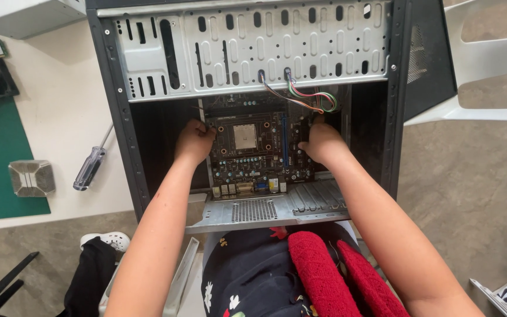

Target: Installing a motherboard and a power supply unit into a computer chassis.

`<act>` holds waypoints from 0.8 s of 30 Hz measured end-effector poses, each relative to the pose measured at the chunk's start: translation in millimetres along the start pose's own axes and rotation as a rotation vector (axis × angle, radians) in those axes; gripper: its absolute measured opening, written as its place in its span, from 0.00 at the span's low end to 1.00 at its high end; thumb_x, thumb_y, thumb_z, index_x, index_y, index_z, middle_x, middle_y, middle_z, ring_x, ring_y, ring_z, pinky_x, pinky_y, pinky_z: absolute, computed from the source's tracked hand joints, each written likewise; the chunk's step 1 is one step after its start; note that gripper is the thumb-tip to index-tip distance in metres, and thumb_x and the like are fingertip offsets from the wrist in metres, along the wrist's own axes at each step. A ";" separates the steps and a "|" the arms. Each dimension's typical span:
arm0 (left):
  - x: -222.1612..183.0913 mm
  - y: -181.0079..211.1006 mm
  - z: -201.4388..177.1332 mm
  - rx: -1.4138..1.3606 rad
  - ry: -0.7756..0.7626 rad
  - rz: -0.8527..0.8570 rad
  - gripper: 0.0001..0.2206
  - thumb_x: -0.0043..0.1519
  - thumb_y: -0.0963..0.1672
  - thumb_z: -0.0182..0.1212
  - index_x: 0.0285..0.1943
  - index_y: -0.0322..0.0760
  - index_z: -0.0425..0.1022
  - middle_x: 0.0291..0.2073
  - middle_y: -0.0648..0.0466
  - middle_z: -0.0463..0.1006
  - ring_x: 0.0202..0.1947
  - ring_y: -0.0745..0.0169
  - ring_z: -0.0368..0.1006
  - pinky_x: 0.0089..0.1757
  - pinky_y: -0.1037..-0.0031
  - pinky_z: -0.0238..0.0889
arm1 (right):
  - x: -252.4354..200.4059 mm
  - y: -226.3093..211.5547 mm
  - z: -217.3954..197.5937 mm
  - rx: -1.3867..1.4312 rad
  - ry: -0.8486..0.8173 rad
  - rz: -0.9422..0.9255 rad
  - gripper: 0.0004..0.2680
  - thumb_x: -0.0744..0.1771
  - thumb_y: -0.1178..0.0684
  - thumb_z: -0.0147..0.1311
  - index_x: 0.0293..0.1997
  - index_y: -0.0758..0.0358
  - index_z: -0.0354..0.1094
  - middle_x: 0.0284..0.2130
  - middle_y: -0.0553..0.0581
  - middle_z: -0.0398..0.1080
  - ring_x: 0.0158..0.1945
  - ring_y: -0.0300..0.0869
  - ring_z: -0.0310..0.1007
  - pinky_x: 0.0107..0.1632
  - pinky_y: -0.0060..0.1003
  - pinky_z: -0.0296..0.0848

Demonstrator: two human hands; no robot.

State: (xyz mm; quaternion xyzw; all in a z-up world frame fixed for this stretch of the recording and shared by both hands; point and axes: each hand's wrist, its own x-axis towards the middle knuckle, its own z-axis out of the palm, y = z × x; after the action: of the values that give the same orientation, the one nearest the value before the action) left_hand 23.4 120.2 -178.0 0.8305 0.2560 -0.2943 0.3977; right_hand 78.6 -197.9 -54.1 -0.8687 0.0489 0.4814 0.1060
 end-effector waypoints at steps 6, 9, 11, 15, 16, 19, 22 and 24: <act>28.1 -22.0 17.3 -0.092 0.052 -0.014 0.15 0.66 0.49 0.64 0.54 0.36 0.73 0.36 0.51 0.79 0.38 0.56 0.81 0.34 0.68 0.75 | 9.6 6.8 7.9 -0.042 0.035 0.013 0.26 0.69 0.48 0.58 0.69 0.85 0.58 0.55 0.76 0.74 0.62 0.60 0.75 0.60 0.50 0.78; 3.0 8.5 3.9 -0.100 0.065 -0.001 0.15 0.66 0.47 0.65 0.54 0.33 0.73 0.35 0.51 0.77 0.36 0.57 0.81 0.33 0.67 0.75 | 18.8 14.9 18.2 -0.083 0.066 0.008 0.28 0.68 0.47 0.61 0.70 0.85 0.55 0.55 0.76 0.73 0.62 0.60 0.75 0.60 0.50 0.77; -13.6 29.2 -10.6 -0.067 0.037 -0.035 0.13 0.65 0.47 0.63 0.52 0.36 0.72 0.35 0.51 0.77 0.37 0.56 0.80 0.34 0.66 0.74 | 10.8 8.9 9.1 -0.055 0.052 -0.002 0.28 0.68 0.47 0.61 0.69 0.85 0.57 0.56 0.77 0.73 0.63 0.61 0.74 0.62 0.50 0.76; -21.0 38.5 -9.7 -0.061 0.033 -0.091 0.10 0.65 0.46 0.60 0.50 0.40 0.70 0.34 0.54 0.73 0.37 0.54 0.79 0.34 0.64 0.71 | 12.4 14.8 12.4 -0.012 0.021 -0.002 0.32 0.67 0.46 0.61 0.73 0.84 0.51 0.56 0.76 0.73 0.63 0.59 0.74 0.61 0.47 0.77; -19.0 37.8 -8.4 -0.060 0.031 -0.091 0.10 0.65 0.46 0.60 0.50 0.40 0.70 0.34 0.54 0.73 0.37 0.54 0.79 0.34 0.64 0.71 | 15.5 16.5 12.3 -0.011 0.020 0.000 0.32 0.67 0.46 0.61 0.73 0.84 0.51 0.56 0.76 0.73 0.63 0.59 0.74 0.61 0.47 0.77; -17.6 36.7 -9.6 -0.082 0.022 -0.121 0.10 0.66 0.46 0.61 0.51 0.40 0.68 0.36 0.53 0.72 0.38 0.56 0.77 0.36 0.63 0.70 | 14.8 15.1 9.5 -0.013 -0.006 -0.005 0.32 0.67 0.46 0.61 0.73 0.85 0.51 0.58 0.77 0.72 0.64 0.60 0.73 0.62 0.49 0.76; -26.6 50.9 -16.8 -0.003 -0.005 -0.119 0.13 0.64 0.49 0.63 0.52 0.43 0.67 0.37 0.55 0.73 0.40 0.58 0.78 0.36 0.66 0.72 | 6.1 11.2 2.3 -0.024 -0.021 0.003 0.32 0.67 0.46 0.61 0.72 0.84 0.52 0.58 0.76 0.72 0.65 0.60 0.73 0.62 0.50 0.76; -43.2 70.5 -26.8 0.056 -0.005 -0.102 0.09 0.65 0.47 0.60 0.48 0.43 0.66 0.36 0.50 0.75 0.42 0.50 0.81 0.39 0.58 0.74 | 9.2 13.5 4.6 -0.029 -0.028 -0.002 0.33 0.67 0.45 0.62 0.73 0.84 0.50 0.59 0.75 0.72 0.65 0.59 0.72 0.62 0.49 0.76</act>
State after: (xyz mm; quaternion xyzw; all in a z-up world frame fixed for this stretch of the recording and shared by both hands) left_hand 47.4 94.7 -98.4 0.8264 0.2886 -0.3231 0.3597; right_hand 77.2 -209.7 -66.1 -0.8635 0.0395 0.4939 0.0947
